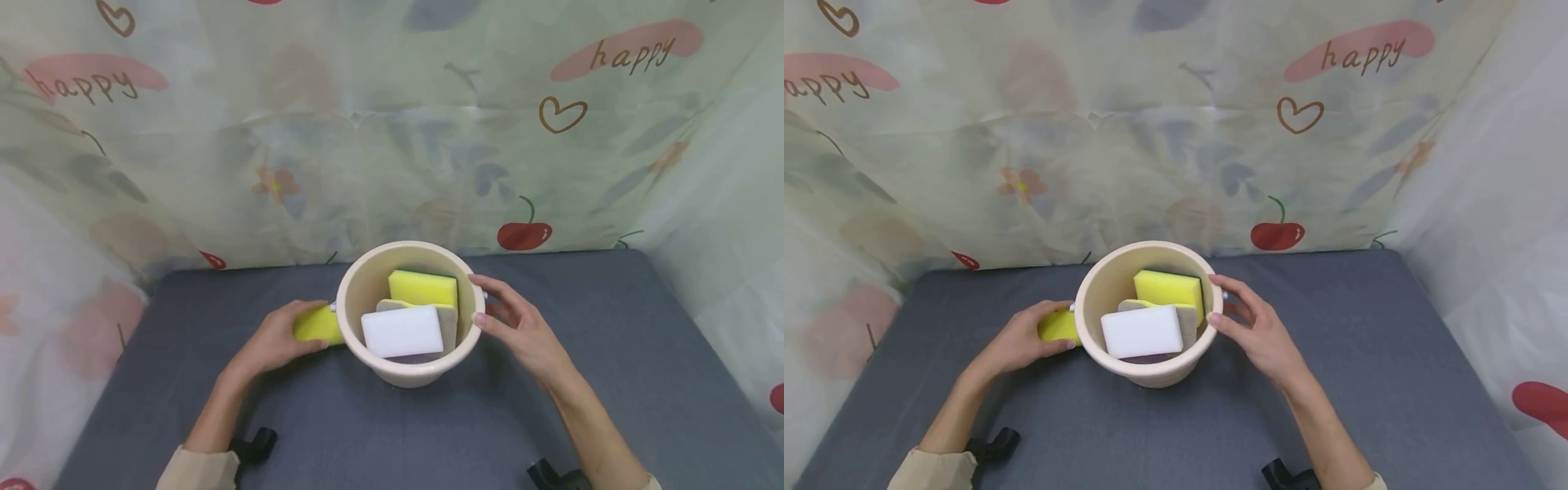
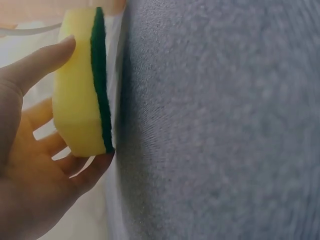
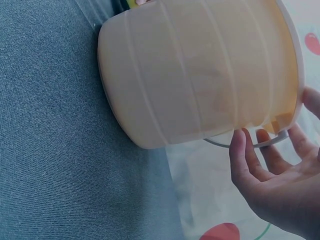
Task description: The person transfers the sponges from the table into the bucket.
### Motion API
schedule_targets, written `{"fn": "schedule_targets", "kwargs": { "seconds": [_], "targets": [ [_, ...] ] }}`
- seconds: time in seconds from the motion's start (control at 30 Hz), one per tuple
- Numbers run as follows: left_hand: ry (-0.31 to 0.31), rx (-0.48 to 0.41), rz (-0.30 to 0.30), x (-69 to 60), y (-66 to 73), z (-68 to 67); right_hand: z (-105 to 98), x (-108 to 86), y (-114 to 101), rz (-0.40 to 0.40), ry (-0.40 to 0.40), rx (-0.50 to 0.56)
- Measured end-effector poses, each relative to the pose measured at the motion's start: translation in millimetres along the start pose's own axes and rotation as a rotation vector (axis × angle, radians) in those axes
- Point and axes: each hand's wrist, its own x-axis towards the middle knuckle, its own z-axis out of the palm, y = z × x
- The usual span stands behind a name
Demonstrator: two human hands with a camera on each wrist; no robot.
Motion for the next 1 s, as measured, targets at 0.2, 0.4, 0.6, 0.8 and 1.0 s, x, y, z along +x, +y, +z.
{"fn": "schedule_targets", "kwargs": {
  "seconds": [0.2, 0.4, 0.6, 0.8, 1.0],
  "targets": [
    [0.057, 0.011, 0.011, -0.3, 1.3, -11.9, 0.7, 0.8, -0.9, -0.001, 0.002, 0.001],
    [0.098, -0.01, 0.016, -1.1, 4.7, -25.6, 1.2, 2.0, -1.9, 0.008, 0.006, 0.001],
    [0.16, -0.008, 0.05, -2.7, 9.2, -35.0, 1.2, 2.1, -1.7, 0.02, 0.008, 0.0],
    [0.231, 0.019, 0.083, -7.4, 19.5, -44.0, 0.8, 0.6, -1.6, 0.015, 0.005, 0.002],
    [0.295, -0.011, 0.146, -8.9, 27.6, -52.0, 0.4, -0.2, -0.8, 0.008, 0.001, 0.007]
  ]
}}
